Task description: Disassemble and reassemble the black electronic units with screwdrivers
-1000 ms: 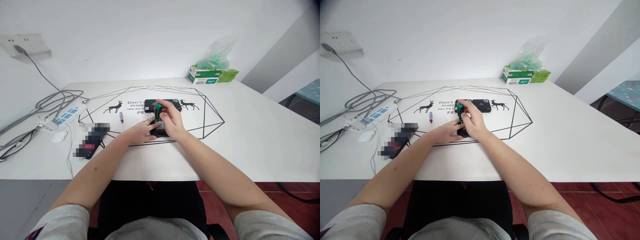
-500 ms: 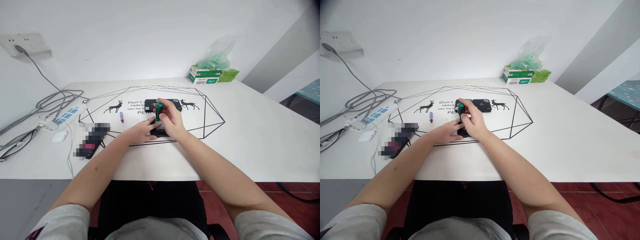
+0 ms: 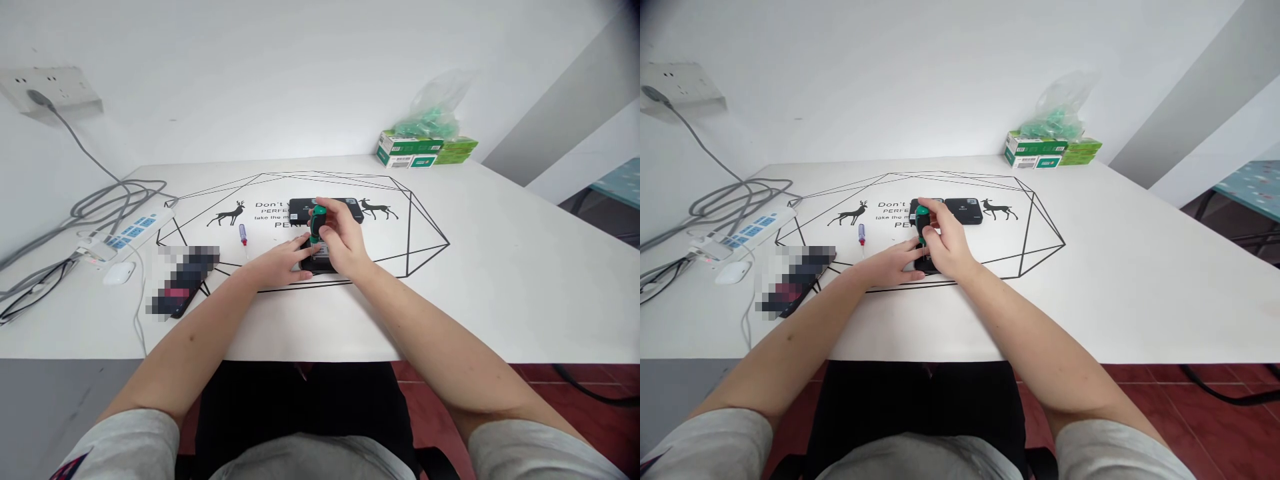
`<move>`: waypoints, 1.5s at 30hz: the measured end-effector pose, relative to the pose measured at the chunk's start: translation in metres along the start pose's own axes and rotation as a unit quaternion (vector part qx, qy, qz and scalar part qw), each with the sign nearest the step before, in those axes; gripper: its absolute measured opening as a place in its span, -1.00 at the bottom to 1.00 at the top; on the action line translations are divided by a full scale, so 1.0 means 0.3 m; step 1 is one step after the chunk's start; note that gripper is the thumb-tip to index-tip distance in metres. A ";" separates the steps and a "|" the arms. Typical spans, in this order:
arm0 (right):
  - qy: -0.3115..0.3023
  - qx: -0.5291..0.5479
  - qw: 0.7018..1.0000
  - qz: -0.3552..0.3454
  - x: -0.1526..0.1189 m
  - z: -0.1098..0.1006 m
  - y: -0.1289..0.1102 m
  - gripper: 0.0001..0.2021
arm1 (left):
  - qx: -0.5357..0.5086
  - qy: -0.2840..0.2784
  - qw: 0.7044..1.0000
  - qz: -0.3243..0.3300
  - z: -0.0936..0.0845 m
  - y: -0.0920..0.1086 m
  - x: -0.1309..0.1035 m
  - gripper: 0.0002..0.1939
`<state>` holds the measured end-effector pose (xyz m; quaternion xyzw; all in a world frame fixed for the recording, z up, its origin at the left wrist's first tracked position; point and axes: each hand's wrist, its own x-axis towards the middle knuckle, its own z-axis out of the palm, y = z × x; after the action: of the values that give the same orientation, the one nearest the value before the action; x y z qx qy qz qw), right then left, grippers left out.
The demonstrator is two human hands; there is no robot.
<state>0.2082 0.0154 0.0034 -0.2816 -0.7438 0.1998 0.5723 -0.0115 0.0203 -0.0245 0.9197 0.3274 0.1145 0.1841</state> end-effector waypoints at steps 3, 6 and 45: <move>0.012 -0.016 1.000 -0.010 0.005 0.000 -0.007 -0.61 | -0.013 -0.014 1.000 0.004 -0.005 0.004 0.000 -0.21; 0.022 -0.067 0.997 -0.025 0.015 0.004 -0.003 -0.54 | -0.014 -0.020 1.000 -0.006 -0.011 0.011 0.000 -0.22; 0.045 -0.061 0.996 -0.047 0.018 -0.001 -0.008 -0.60 | -0.008 -0.019 1.000 -0.005 -0.013 0.012 -0.001 -0.22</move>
<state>0.2068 0.0170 0.0090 -0.2898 -0.7405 0.1141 0.5955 -0.0109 0.0186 -0.0193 0.9187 0.3271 0.0988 0.1981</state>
